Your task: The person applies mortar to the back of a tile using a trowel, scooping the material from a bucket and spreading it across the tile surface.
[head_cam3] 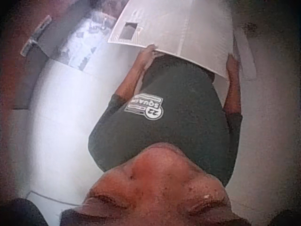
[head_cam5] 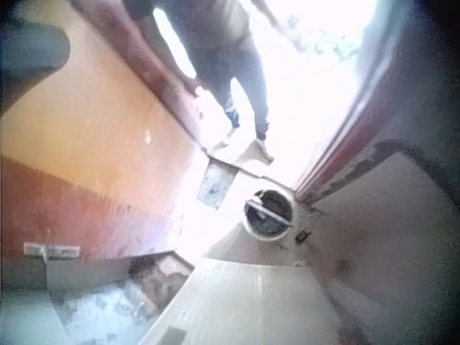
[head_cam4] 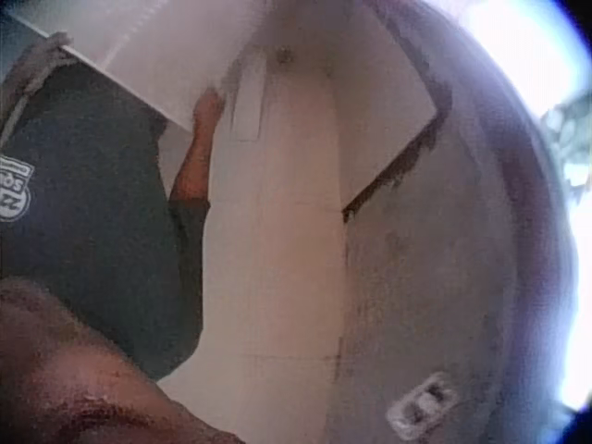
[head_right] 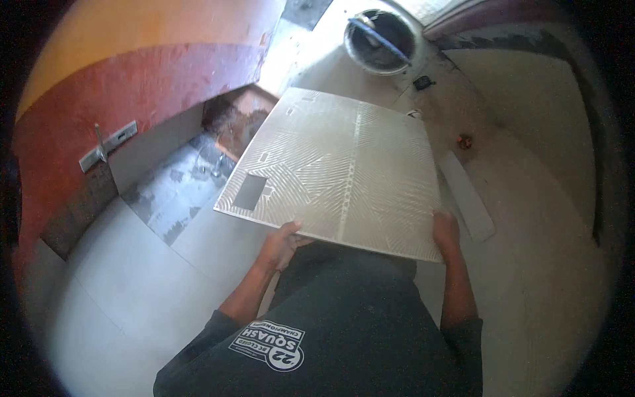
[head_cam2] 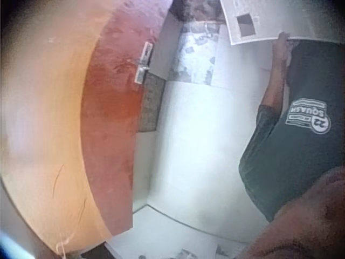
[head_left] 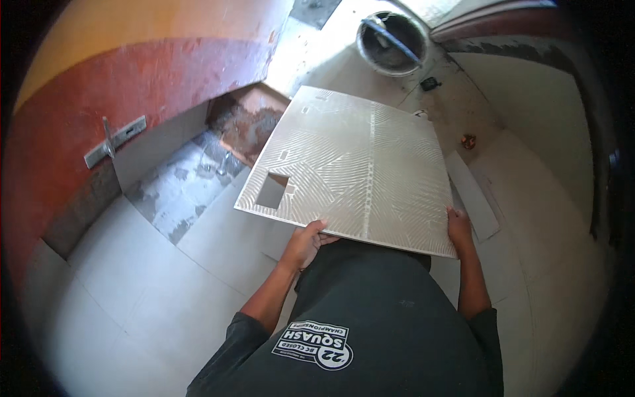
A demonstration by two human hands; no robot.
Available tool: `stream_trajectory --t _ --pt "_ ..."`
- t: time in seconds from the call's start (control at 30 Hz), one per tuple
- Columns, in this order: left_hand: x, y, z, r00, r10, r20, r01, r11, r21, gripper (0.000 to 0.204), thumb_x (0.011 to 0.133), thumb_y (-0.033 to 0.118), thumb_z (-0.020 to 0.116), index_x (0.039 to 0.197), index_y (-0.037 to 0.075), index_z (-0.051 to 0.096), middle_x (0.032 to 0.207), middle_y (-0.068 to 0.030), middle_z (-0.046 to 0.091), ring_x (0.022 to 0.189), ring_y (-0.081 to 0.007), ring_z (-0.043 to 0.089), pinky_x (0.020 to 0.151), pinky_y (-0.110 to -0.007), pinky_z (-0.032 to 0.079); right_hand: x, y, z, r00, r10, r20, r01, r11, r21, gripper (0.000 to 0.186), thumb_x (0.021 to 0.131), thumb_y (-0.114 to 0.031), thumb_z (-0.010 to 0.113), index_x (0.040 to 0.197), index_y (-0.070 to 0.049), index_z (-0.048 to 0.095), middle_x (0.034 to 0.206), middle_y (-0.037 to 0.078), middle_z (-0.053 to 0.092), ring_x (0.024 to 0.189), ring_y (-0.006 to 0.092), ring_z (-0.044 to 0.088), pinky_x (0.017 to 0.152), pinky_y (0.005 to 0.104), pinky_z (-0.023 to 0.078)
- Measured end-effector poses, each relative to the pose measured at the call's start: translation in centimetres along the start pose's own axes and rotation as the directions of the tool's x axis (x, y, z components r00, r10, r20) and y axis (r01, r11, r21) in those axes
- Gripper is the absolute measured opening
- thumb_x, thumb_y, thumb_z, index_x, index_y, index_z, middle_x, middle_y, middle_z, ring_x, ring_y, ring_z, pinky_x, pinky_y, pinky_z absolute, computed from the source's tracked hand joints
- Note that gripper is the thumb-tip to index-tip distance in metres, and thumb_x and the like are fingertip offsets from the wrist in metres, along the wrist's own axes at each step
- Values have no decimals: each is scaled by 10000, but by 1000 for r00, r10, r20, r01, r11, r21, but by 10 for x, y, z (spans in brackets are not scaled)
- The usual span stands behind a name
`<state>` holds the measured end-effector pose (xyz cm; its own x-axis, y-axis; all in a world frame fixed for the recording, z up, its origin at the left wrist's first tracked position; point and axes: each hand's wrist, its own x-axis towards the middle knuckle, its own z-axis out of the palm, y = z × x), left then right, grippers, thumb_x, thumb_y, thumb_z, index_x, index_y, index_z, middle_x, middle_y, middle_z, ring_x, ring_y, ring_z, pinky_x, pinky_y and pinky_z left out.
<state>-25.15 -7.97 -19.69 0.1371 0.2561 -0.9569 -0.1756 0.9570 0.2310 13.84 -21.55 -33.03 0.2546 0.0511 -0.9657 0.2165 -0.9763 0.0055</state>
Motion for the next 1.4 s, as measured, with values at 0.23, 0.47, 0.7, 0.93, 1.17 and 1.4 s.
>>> stream_trajectory --t 0.23,0.47,0.7,0.93,1.17,1.4 --pt "6 -1 -8 995 -97 15 99 987 -126 489 992 221 573 1378 -62 471 1336 -191 591 1241 -318 587 1068 -476 457 -2 -32 -2 999 -13 -42 12 1000 -24 553 1032 -378 458 1333 78 547 1320 277 586 1205 383 577 1039 448 411" --pt "5 -15 -2 991 -101 -91 97 994 -56 455 980 230 618 1334 -41 528 1240 -134 634 1143 -237 621 1007 -396 486 19 -22 -13 994 -46 -103 31 989 -145 534 1031 -382 470 1315 57 576 1317 281 590 1198 367 584 1041 449 412" --pt "14 -30 -16 990 -86 -113 90 995 31 429 968 253 639 1281 -32 573 1193 -111 655 1097 -200 637 983 -361 509 19 -24 -20 990 -106 -95 88 981 -175 569 1039 -394 455 1356 69 546 1313 289 591 1229 368 572 1061 445 406" --pt "8 -21 -12 996 71 -57 -81 977 -198 454 950 207 619 1286 -83 524 1197 -185 642 1098 -303 664 972 -504 545 -5 -34 -11 931 -292 -217 206 915 -348 522 1040 -350 467 1272 104 582 1170 261 681 1082 364 647 981 410 465" --pt "13 -24 -6 989 90 -117 -104 987 -122 504 912 214 620 1281 -114 517 1238 -232 617 1133 -379 633 953 -554 541 12 4 -19 918 -343 201 355 478 -804 367 1042 -217 396 1243 24 586 1278 238 596 1190 382 564 1057 482 418" --pt "29 -39 -15 989 146 -19 -148 979 -139 553 934 255 513 1401 -23 416 1354 -218 536 1226 -404 565 985 -553 504 -20 -35 -27 945 -327 -10 251 745 -618 345 964 -203 450 1069 8 703 1105 238 687 1089 393 652 941 530 499"
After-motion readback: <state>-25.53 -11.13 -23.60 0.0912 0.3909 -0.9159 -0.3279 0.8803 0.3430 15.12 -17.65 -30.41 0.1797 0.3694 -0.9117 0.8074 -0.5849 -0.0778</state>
